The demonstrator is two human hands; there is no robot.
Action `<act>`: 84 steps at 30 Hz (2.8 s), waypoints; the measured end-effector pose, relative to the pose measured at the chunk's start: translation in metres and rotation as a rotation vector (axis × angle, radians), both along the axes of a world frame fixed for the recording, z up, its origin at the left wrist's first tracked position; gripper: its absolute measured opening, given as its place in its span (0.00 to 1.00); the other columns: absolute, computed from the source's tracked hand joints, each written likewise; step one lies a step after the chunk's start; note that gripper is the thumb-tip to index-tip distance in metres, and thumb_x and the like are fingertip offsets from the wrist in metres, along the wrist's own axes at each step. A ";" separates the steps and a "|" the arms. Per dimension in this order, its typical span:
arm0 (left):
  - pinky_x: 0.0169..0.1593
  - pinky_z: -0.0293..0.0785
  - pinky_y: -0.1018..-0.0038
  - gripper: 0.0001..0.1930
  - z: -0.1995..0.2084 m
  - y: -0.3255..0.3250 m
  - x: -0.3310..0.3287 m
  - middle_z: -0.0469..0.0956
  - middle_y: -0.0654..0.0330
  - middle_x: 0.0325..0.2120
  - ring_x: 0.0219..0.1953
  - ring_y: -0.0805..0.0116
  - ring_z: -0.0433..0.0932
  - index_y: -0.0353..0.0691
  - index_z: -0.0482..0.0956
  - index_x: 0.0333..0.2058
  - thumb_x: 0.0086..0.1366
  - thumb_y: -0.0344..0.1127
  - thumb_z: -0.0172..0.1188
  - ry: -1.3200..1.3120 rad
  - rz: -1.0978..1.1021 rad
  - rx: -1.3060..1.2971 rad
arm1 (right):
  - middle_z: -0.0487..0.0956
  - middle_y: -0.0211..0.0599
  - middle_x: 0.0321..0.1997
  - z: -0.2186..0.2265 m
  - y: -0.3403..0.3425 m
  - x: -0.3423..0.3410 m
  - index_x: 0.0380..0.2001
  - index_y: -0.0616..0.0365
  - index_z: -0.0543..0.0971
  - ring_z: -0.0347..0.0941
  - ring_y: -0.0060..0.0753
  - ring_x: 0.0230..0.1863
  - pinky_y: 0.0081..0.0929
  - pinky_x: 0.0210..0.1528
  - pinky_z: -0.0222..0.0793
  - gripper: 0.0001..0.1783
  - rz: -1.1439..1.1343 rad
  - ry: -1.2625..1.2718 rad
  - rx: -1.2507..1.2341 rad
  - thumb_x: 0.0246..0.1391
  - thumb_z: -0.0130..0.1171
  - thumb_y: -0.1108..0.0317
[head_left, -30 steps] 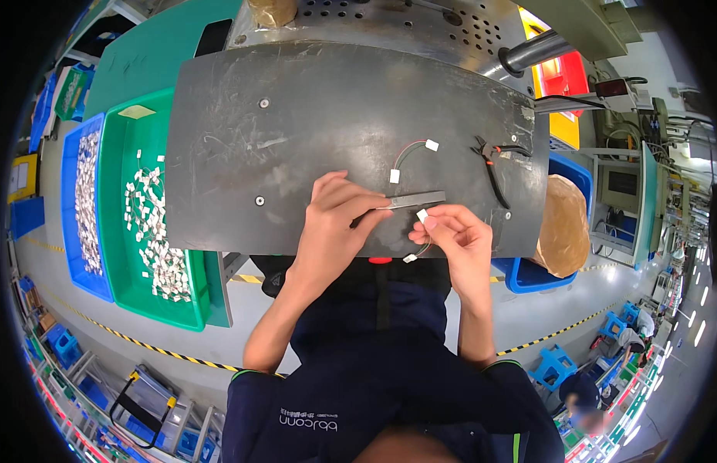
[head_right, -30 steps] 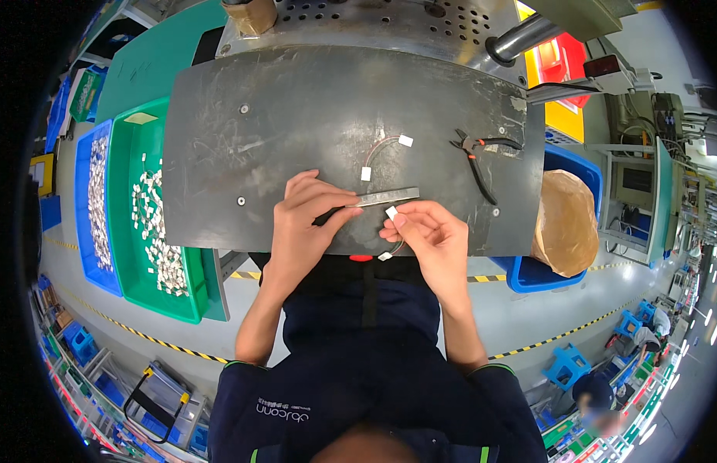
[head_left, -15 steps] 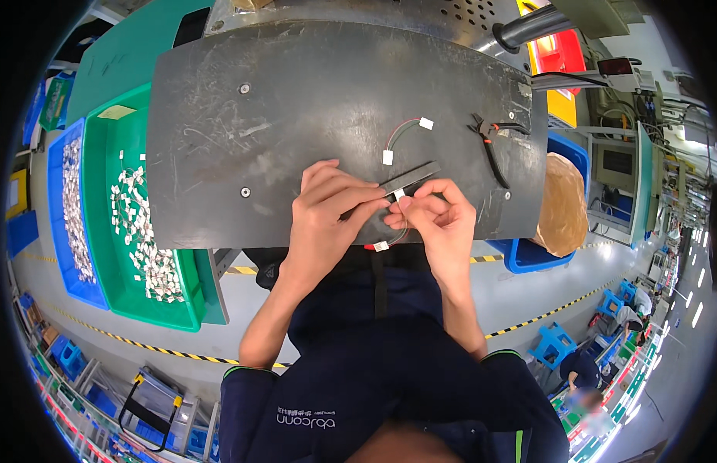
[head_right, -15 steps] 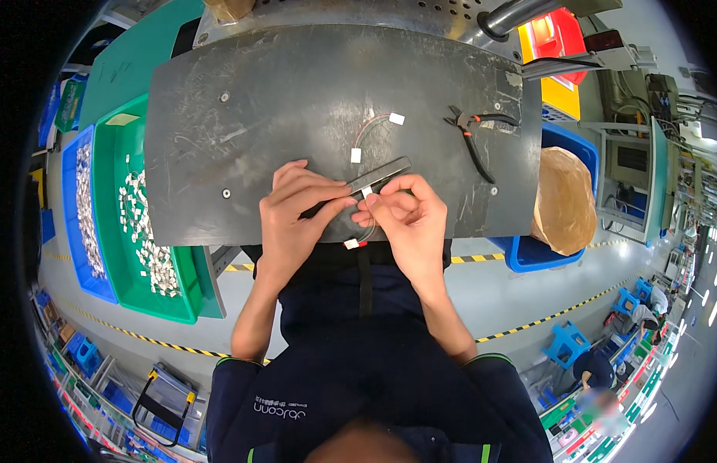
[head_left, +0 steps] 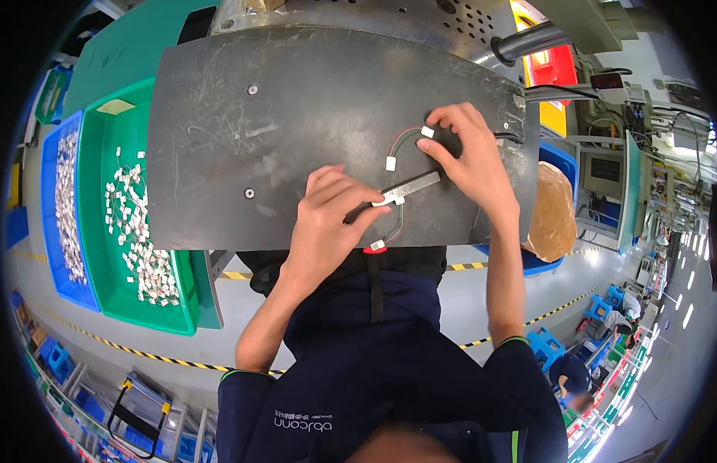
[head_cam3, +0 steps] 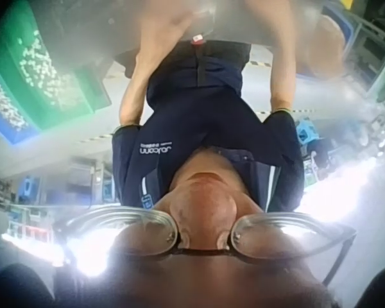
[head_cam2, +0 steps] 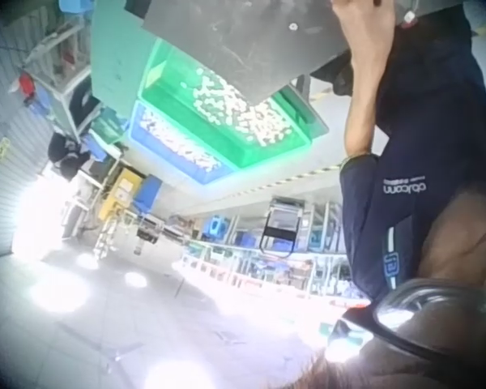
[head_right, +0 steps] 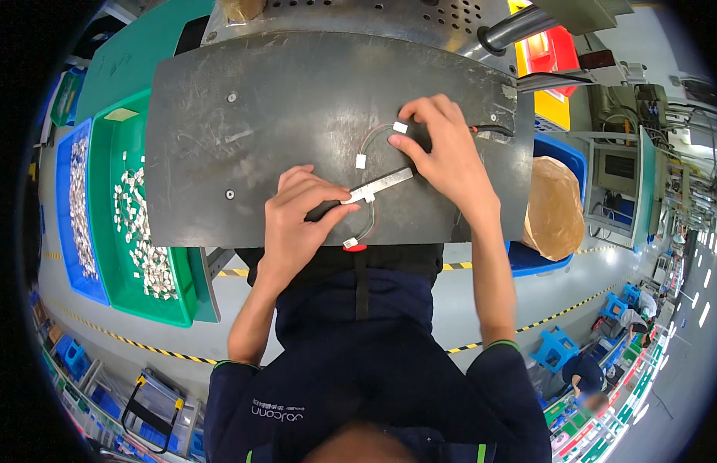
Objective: The person assembles small electronic components by hand, connecting wires to a metal housing unit.
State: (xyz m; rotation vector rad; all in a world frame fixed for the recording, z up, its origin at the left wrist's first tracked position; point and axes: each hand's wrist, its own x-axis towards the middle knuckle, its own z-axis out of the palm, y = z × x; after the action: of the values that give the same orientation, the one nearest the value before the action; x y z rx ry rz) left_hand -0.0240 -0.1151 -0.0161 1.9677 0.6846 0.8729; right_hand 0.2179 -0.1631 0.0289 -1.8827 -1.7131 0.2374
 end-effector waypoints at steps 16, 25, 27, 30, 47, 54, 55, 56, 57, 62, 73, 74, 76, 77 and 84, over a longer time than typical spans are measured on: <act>0.56 0.76 0.60 0.07 0.000 0.001 0.001 0.87 0.61 0.29 0.33 0.63 0.80 0.37 0.90 0.35 0.58 0.29 0.76 -0.087 0.101 0.005 | 0.82 0.42 0.44 -0.016 -0.049 -0.003 0.46 0.71 0.78 0.82 0.31 0.46 0.28 0.49 0.78 0.08 -0.057 1.122 -0.019 0.72 0.58 0.75; 0.57 0.76 0.59 0.07 0.006 0.001 0.002 0.87 0.59 0.29 0.33 0.64 0.82 0.36 0.91 0.36 0.59 0.29 0.75 -0.042 0.118 -0.013 | 0.82 0.36 0.46 -0.023 -0.050 -0.044 0.35 0.62 0.85 0.77 0.39 0.45 0.31 0.46 0.74 0.06 -0.101 0.411 0.093 0.55 0.66 0.83; 0.59 0.76 0.58 0.06 0.008 0.001 0.002 0.87 0.58 0.30 0.34 0.64 0.83 0.35 0.91 0.36 0.60 0.29 0.74 -0.026 0.111 -0.037 | 0.82 0.36 0.46 -0.023 -0.049 -0.043 0.35 0.61 0.85 0.76 0.42 0.49 0.33 0.50 0.74 0.07 -0.054 0.327 0.127 0.54 0.67 0.82; 0.59 0.76 0.58 0.07 0.008 0.000 0.002 0.87 0.57 0.30 0.34 0.64 0.84 0.34 0.91 0.36 0.60 0.29 0.74 -0.020 0.111 -0.049 | 0.82 0.36 0.47 -0.029 -0.050 -0.043 0.37 0.60 0.84 0.75 0.44 0.51 0.36 0.53 0.72 0.08 -0.036 0.196 0.160 0.52 0.70 0.80; 0.57 0.78 0.59 0.07 -0.002 0.000 0.001 0.89 0.60 0.36 0.41 0.60 0.84 0.36 0.90 0.35 0.56 0.27 0.76 -0.005 0.151 0.079 | 0.87 0.32 0.49 -0.016 -0.051 0.052 0.43 0.54 0.88 0.79 0.38 0.58 0.34 0.64 0.63 0.10 -0.245 -0.272 0.189 0.58 0.71 0.73; 0.52 0.76 0.64 0.10 0.019 0.014 0.010 0.88 0.64 0.39 0.43 0.62 0.82 0.39 0.90 0.37 0.56 0.30 0.77 0.142 -0.018 0.132 | 0.85 0.34 0.46 -0.014 -0.038 -0.014 0.45 0.56 0.89 0.80 0.36 0.45 0.33 0.53 0.70 0.16 0.200 0.283 -0.027 0.51 0.74 0.73; 0.52 0.75 0.64 0.08 0.015 0.016 0.011 0.87 0.65 0.37 0.41 0.62 0.81 0.40 0.90 0.37 0.57 0.30 0.76 0.131 -0.045 0.138 | 0.85 0.32 0.44 -0.017 -0.036 -0.018 0.44 0.56 0.90 0.79 0.36 0.43 0.33 0.52 0.68 0.15 0.251 0.246 -0.005 0.50 0.76 0.72; 0.52 0.74 0.65 0.07 0.013 0.018 0.011 0.86 0.66 0.36 0.39 0.62 0.81 0.41 0.90 0.36 0.57 0.30 0.75 0.121 -0.071 0.145 | 0.85 0.32 0.44 -0.019 -0.036 -0.019 0.44 0.56 0.90 0.79 0.36 0.43 0.33 0.52 0.68 0.15 0.256 0.247 0.002 0.50 0.76 0.72; 0.52 0.74 0.65 0.07 0.012 0.020 0.011 0.86 0.66 0.36 0.39 0.62 0.81 0.41 0.90 0.36 0.57 0.30 0.75 0.123 -0.069 0.152 | 0.85 0.31 0.42 -0.022 -0.037 -0.021 0.42 0.56 0.90 0.79 0.35 0.42 0.32 0.52 0.67 0.15 0.242 0.277 0.019 0.48 0.77 0.71; 0.50 0.74 0.64 0.05 0.010 0.037 0.018 0.84 0.64 0.33 0.39 0.62 0.81 0.40 0.86 0.32 0.58 0.31 0.73 0.144 -0.160 0.373 | 0.85 0.30 0.38 -0.026 -0.020 -0.013 0.38 0.57 0.91 0.78 0.33 0.41 0.32 0.51 0.66 0.13 0.259 0.256 0.074 0.47 0.78 0.71; 0.46 0.77 0.62 0.09 0.008 0.148 0.077 0.84 0.56 0.34 0.40 0.53 0.81 0.34 0.85 0.35 0.61 0.32 0.73 0.098 -0.238 0.216 | 0.85 0.35 0.42 -0.036 0.072 0.024 0.42 0.57 0.90 0.79 0.39 0.46 0.33 0.50 0.77 0.13 0.094 0.366 0.136 0.51 0.76 0.70; 0.48 0.76 0.63 0.08 0.005 0.148 0.075 0.85 0.55 0.36 0.41 0.53 0.81 0.34 0.85 0.36 0.61 0.31 0.72 0.112 -0.224 0.200 | 0.85 0.35 0.43 -0.037 0.071 0.024 0.42 0.57 0.89 0.79 0.39 0.47 0.33 0.51 0.76 0.13 0.095 0.318 0.154 0.52 0.76 0.70; 0.48 0.76 0.63 0.09 0.005 0.142 0.076 0.84 0.55 0.37 0.41 0.54 0.81 0.35 0.84 0.37 0.60 0.31 0.72 0.091 -0.203 0.244 | 0.83 0.35 0.45 -0.036 0.068 0.024 0.45 0.56 0.87 0.78 0.41 0.49 0.36 0.55 0.73 0.16 0.107 0.235 0.173 0.52 0.74 0.70; 0.48 0.75 0.62 0.11 0.005 0.138 0.077 0.84 0.55 0.37 0.42 0.54 0.80 0.35 0.84 0.39 0.59 0.31 0.72 0.066 -0.179 0.290 | 0.83 0.35 0.45 -0.035 0.068 0.023 0.45 0.56 0.87 0.78 0.41 0.49 0.36 0.55 0.73 0.16 0.103 0.239 0.168 0.52 0.74 0.70; 0.46 0.74 0.62 0.18 0.013 0.116 0.082 0.79 0.58 0.37 0.41 0.55 0.78 0.39 0.78 0.41 0.53 0.32 0.73 0.173 -0.029 0.425 | 0.82 0.31 0.45 -0.033 0.061 0.018 0.38 0.56 0.82 0.77 0.39 0.49 0.36 0.57 0.67 0.14 0.078 0.152 0.186 0.48 0.74 0.73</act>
State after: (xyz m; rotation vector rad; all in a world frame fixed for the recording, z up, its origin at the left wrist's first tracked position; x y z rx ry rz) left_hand 0.0578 0.0011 -0.0030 2.4489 0.6009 0.8922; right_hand 0.2362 -0.1020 -0.0043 -1.6247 -1.6472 0.2370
